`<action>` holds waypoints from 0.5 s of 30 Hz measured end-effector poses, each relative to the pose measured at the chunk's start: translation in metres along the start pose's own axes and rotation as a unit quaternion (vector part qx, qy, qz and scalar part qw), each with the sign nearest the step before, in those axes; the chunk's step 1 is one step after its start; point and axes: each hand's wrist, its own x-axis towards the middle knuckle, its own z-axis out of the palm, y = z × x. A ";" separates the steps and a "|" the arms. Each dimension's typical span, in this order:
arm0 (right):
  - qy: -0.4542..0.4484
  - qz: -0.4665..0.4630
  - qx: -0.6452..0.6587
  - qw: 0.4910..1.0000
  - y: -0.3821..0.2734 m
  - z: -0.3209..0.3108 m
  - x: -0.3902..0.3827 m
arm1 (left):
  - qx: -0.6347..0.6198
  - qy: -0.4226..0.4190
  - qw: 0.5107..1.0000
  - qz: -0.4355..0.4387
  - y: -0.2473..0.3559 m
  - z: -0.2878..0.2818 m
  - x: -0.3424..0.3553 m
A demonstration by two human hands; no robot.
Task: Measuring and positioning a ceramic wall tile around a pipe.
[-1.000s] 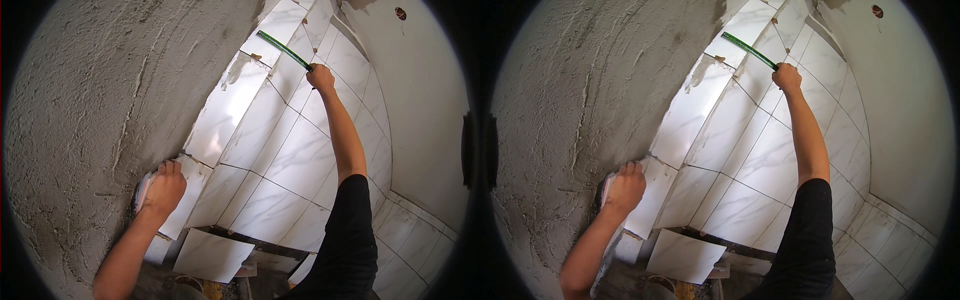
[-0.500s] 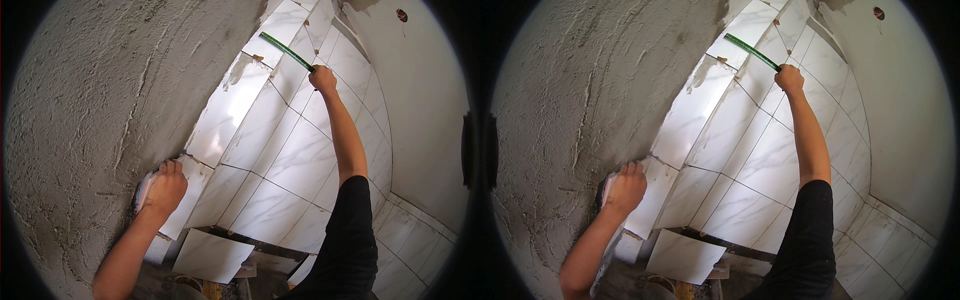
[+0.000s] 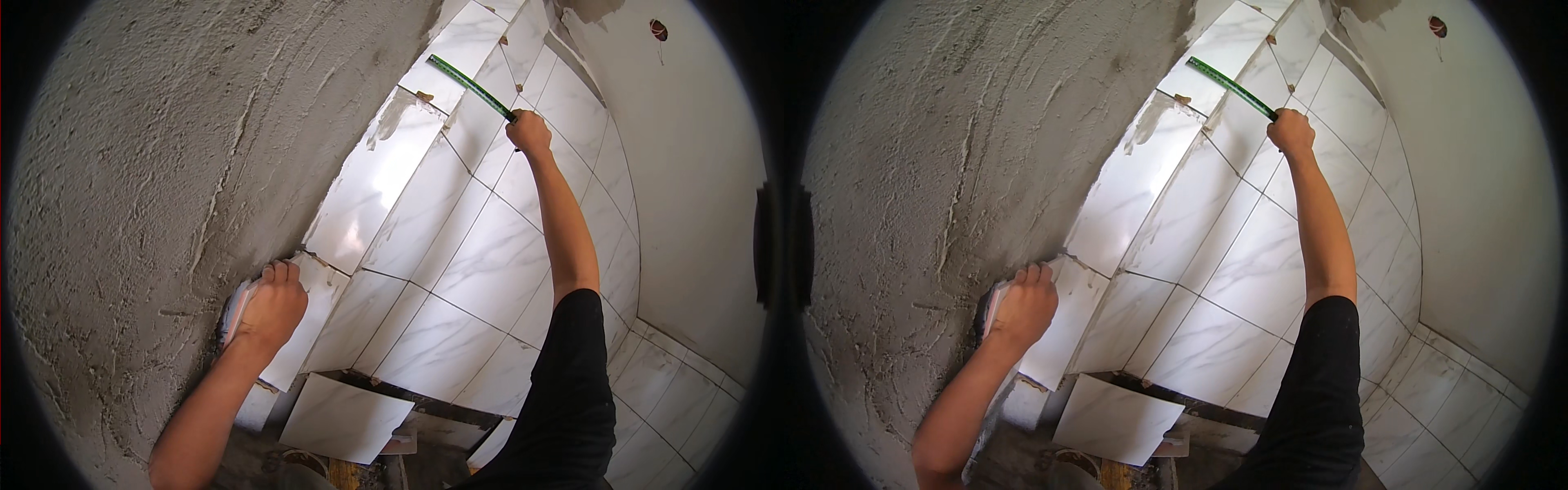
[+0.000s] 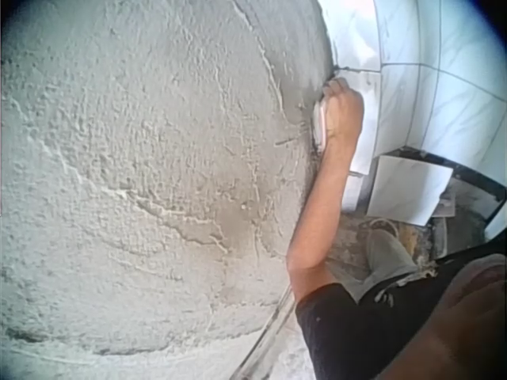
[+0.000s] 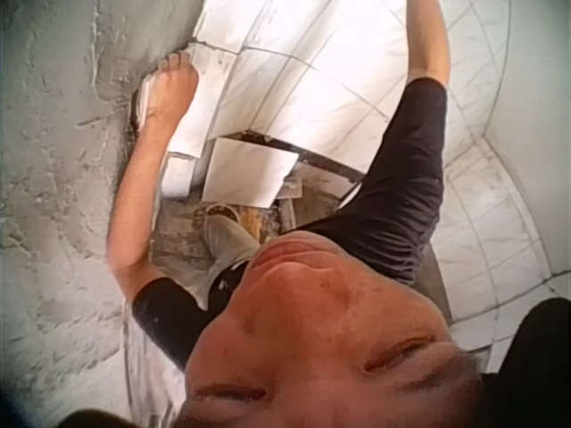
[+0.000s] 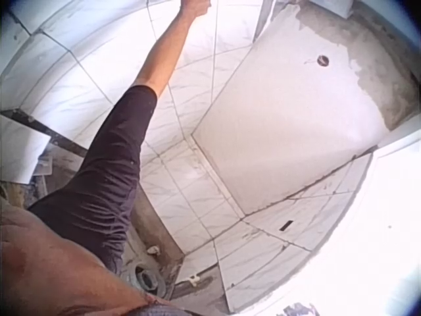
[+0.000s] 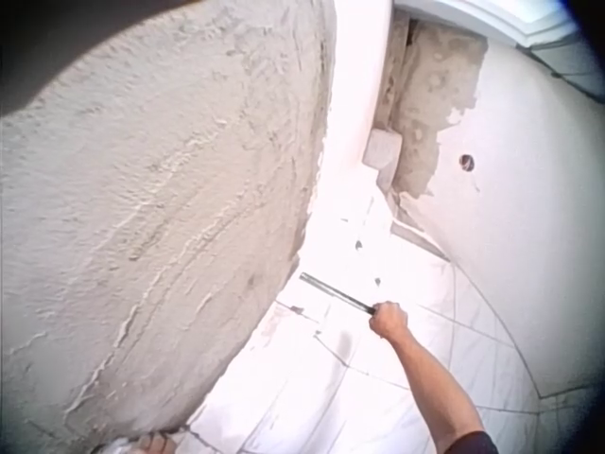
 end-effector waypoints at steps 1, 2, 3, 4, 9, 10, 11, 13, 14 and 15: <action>0.000 0.000 0.000 1.000 0.000 0.000 0.000 | -0.001 -0.001 1.000 -0.001 0.000 0.000 0.000; 0.004 -0.001 -0.005 1.000 0.001 -0.001 0.000 | -0.003 -0.001 1.000 -0.001 0.001 0.000 0.001; 0.008 -0.003 -0.009 1.000 0.002 -0.003 0.000 | -0.003 0.000 1.000 0.000 0.001 0.000 0.001; 0.008 -0.002 -0.010 1.000 0.004 -0.004 -0.001 | -0.003 0.003 1.000 0.003 0.001 -0.001 0.000; -0.014 -0.013 0.011 1.000 -0.015 -0.005 0.001 | 0.023 0.011 1.000 -0.011 -0.005 -0.009 -0.014; -0.021 -0.015 0.009 1.000 -0.008 0.004 0.001 | 0.003 -0.006 1.000 -0.005 -0.003 -0.010 -0.014; 0.013 -0.021 0.014 1.000 0.004 0.011 0.003 | -0.018 -0.026 1.000 0.001 0.000 -0.011 -0.014; 0.058 -0.029 0.064 0.996 0.065 0.022 0.020 | -0.030 0.000 0.999 0.020 0.005 -0.014 0.004; 0.029 -0.032 0.136 0.990 0.072 0.020 0.018 | -0.007 0.027 0.999 0.015 0.003 -0.010 0.004; 0.084 -0.088 0.187 0.975 0.087 0.020 0.015 | 0.011 0.062 0.998 0.021 0.004 -0.007 0.007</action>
